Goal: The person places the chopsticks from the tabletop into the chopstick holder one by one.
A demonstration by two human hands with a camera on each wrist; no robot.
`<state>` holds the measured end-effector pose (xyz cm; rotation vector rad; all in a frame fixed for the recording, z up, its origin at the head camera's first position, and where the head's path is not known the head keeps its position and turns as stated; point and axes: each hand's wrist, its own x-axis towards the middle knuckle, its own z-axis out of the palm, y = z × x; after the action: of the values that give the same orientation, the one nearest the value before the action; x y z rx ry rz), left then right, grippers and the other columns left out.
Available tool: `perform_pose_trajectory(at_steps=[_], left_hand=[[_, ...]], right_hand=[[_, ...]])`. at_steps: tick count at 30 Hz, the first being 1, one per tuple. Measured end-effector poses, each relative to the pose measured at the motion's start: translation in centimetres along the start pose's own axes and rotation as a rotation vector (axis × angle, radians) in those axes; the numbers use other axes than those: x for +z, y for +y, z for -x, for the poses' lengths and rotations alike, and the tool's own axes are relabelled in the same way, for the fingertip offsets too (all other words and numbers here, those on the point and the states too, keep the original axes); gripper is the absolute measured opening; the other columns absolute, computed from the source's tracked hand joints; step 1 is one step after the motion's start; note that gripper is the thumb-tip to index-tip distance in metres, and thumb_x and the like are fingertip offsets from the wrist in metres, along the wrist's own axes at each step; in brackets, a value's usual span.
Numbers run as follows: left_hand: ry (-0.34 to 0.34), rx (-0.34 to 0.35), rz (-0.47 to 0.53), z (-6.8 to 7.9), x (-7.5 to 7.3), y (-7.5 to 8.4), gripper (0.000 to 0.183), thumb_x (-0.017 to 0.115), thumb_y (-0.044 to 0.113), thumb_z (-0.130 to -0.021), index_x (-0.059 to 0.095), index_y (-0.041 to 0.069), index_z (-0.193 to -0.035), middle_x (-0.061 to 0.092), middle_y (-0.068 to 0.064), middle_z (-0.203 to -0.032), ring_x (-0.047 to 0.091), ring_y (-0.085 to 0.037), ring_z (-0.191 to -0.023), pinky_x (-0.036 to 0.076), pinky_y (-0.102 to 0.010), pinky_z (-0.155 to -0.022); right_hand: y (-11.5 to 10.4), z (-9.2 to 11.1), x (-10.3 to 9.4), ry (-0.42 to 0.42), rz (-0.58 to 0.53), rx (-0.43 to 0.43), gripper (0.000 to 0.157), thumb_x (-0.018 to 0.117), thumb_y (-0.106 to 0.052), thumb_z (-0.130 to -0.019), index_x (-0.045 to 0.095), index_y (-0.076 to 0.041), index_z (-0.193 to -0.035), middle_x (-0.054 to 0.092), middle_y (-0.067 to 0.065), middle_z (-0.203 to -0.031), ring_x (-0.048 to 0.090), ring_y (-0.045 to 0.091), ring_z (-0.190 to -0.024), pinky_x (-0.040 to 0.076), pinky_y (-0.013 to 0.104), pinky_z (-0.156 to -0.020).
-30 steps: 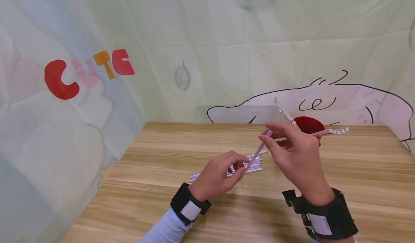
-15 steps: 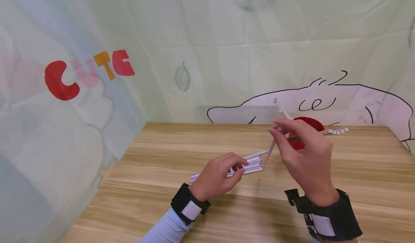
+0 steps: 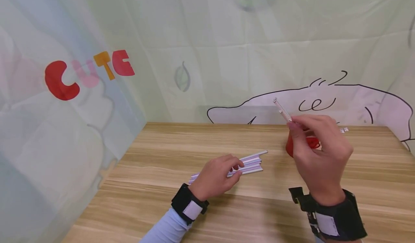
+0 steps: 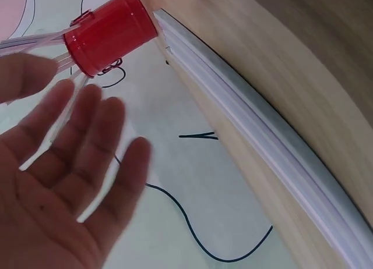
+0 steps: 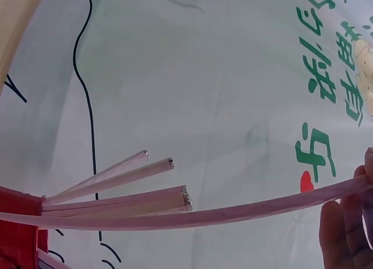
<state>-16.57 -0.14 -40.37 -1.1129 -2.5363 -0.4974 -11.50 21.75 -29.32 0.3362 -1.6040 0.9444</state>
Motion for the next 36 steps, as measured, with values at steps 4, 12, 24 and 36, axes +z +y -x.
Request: perform_pose_trajectory(at_steps=[4,12,24,36], left_hand=[[-0.083,-0.049,-0.042,0.2,0.3,-0.2,0.02,0.061,0.03,-0.086,0.064,0.02,-0.103,0.06,0.008,-0.086,0.047,0.0,-0.07,0.041,-0.016,-0.056],[-0.216,-0.123,-0.108,0.6,0.7,-0.5,0.024,0.059,0.033,-0.086,0.069,0.017,-0.102,0.064,0.003,-0.09,0.053,-0.006,-0.074,0.048,-0.024,-0.059],[-0.273,-0.146,-0.131,0.9,1.2,-0.8,0.024,0.058,0.033,-0.085,0.07,0.016,-0.098,0.06,0.003,-0.084,0.048,-0.006,-0.066,0.043,-0.023,-0.051],[-0.321,-0.165,-0.151,0.9,1.1,-0.8,0.02,0.059,0.034,-0.085,0.068,0.017,-0.083,0.053,0.003,-0.076,0.044,-0.009,-0.063,0.038,-0.024,-0.047]], right_hand=[[0.2,0.0,-0.1,0.063,0.032,0.0,0.013,0.069,0.002,-0.076,0.07,0.004,-0.089,0.067,0.022,-0.086,0.06,0.018,-0.081,0.045,0.012,-0.076],[0.3,0.0,0.0,0.182,0.075,-0.021,0.011,0.068,0.0,-0.079,0.07,0.004,-0.09,0.065,0.024,-0.085,0.06,0.027,-0.082,0.045,0.016,-0.079],[0.7,-0.2,-0.1,0.231,0.1,-0.018,0.01,0.067,0.0,-0.08,0.069,0.004,-0.089,0.065,0.025,-0.086,0.061,0.029,-0.083,0.046,0.017,-0.08],[2.9,0.0,-1.1,0.041,0.271,0.144,0.026,0.064,-0.019,-0.087,0.067,-0.013,-0.112,0.065,0.006,-0.111,0.053,0.009,-0.097,0.039,0.008,-0.079]])
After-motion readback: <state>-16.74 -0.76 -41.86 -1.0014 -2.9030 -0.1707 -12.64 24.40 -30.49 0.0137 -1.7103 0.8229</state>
